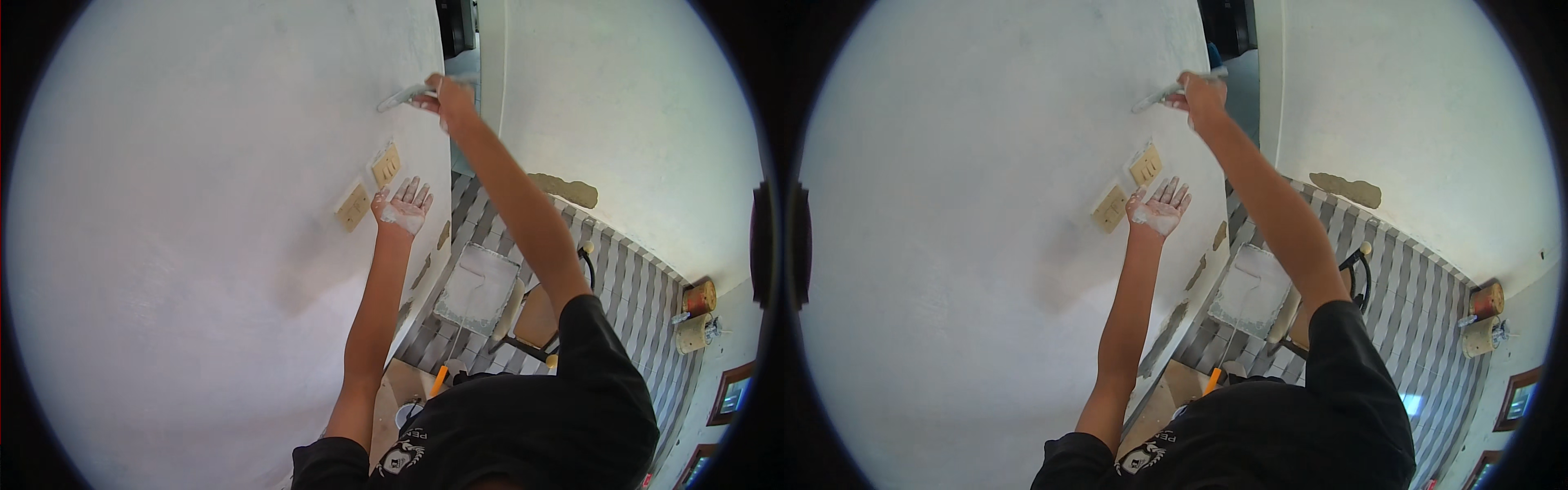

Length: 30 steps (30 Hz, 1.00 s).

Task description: Applying plaster or putty to a wall using a putty knife and a paint roller.

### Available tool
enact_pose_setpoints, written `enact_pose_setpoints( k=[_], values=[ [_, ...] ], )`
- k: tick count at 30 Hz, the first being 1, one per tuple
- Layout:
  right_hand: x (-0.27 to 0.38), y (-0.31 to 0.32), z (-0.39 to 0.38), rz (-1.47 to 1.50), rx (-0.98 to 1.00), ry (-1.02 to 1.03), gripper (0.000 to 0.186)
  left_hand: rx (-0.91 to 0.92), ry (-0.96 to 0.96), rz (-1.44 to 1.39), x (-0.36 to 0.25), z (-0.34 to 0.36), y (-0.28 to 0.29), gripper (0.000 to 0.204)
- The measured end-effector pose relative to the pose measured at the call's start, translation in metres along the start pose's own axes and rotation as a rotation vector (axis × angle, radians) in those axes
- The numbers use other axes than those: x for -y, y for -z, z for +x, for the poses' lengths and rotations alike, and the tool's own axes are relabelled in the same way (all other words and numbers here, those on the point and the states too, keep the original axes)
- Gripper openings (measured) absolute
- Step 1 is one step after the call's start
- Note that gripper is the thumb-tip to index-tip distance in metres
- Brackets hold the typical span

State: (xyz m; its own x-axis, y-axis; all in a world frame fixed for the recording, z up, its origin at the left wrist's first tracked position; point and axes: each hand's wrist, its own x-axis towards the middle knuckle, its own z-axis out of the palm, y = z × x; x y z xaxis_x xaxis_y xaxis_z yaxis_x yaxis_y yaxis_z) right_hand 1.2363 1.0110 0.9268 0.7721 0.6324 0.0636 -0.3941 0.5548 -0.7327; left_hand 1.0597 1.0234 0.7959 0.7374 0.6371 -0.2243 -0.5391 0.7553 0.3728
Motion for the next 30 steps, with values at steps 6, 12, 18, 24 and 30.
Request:
enact_pose_setpoints(
  k=[6, 12, 18, 24, 30],
  values=[
    [0.057, -0.047, 0.012, -0.095, 0.101, 0.131, 0.022, 0.017, -0.01, 0.022, -0.009, -0.01, 0.005, 0.062],
    [0.058, -0.012, 0.009, -0.059, 0.202, 0.175, 0.025, 0.032, 0.017, -0.004, -0.006, -0.012, 0.0, 0.062],
    [-0.013, 0.015, -0.003, -0.298, 0.071, -0.08, 0.021, 0.028, 0.008, 0.008, -0.009, -0.011, 0.012, 0.062],
    [0.011, -0.042, -0.003, -0.447, 0.054, 0.151, 0.017, 0.009, -0.026, 0.02, -0.008, -0.024, 0.01, 0.062],
    [0.078, -0.071, -0.011, -0.199, 0.203, 0.291, 0.02, -0.002, -0.059, 0.009, -0.013, -0.027, 0.014, 0.065]
  ],
)
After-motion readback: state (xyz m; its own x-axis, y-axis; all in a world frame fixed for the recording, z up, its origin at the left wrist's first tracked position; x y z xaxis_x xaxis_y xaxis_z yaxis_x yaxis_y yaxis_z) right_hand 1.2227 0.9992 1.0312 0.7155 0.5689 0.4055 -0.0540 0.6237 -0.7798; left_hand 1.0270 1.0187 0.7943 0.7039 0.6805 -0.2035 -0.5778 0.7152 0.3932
